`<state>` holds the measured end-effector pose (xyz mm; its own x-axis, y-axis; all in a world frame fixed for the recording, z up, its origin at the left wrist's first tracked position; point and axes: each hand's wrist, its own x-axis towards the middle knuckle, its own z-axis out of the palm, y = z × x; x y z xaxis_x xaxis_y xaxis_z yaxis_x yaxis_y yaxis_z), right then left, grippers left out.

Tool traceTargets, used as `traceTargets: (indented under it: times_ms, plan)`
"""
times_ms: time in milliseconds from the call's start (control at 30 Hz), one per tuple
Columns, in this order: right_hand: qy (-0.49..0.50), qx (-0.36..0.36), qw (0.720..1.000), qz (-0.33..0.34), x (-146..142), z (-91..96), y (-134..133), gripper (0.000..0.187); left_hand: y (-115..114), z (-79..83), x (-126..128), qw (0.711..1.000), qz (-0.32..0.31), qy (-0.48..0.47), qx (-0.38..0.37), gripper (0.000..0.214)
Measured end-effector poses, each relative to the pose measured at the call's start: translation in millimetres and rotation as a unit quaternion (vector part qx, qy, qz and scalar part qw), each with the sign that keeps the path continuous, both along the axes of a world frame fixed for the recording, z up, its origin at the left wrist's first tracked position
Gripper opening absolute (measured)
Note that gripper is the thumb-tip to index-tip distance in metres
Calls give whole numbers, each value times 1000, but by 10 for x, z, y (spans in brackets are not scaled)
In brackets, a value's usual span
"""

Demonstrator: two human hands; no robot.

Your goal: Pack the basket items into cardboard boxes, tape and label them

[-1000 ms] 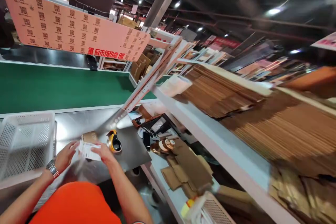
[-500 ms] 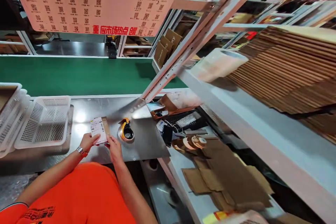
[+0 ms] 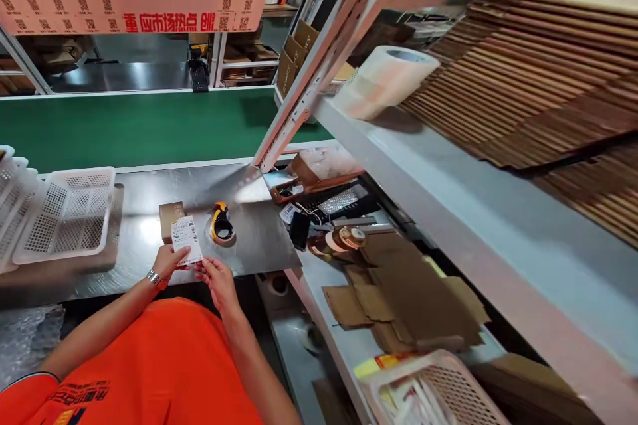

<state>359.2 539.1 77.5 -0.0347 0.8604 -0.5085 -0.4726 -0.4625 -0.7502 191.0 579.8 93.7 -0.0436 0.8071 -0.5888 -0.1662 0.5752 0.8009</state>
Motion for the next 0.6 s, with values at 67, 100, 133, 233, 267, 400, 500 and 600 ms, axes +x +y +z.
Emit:
traceTargets:
  times_ms: [67, 100, 133, 233, 267, 400, 500, 600]
  plan:
    - [10, -5, 1000, -5, 101, 0, -69, 55, -58, -1, 104, 1000, -1, 2, -5, 29]
    - [11, -4, 1000, -7, 154, -1, -106, 55, -87, -3, 156, 1000, -2, 2, -6, 29]
    - [12, -3, 1000, -9, 206, -1, -143, 55, -118, -8, 208, 1000, -3, 0, -6, 29]
    - [13, 3, 1000, -15, 367, -8, -262, 55, -216, -30, 362, 1000, -12, -12, -7, 33]
    - [13, 4, 1000, -16, 420, -13, -303, 55, -250, -40, 412, 1000, -15, -14, -7, 33]
    - [14, 4, 1000, -26, 612, -41, -456, 58, -377, -92, 604, 999, -36, -4, -4, 33]
    - [4, 4, 999, -37, 729, -78, -556, 57, -468, -133, 730, 996, -84, 34, 0, 44]
    - [-16, 10, 998, -53, 830, -130, -636, 57, -568, -158, 828, 982, -97, 149, 60, 64]
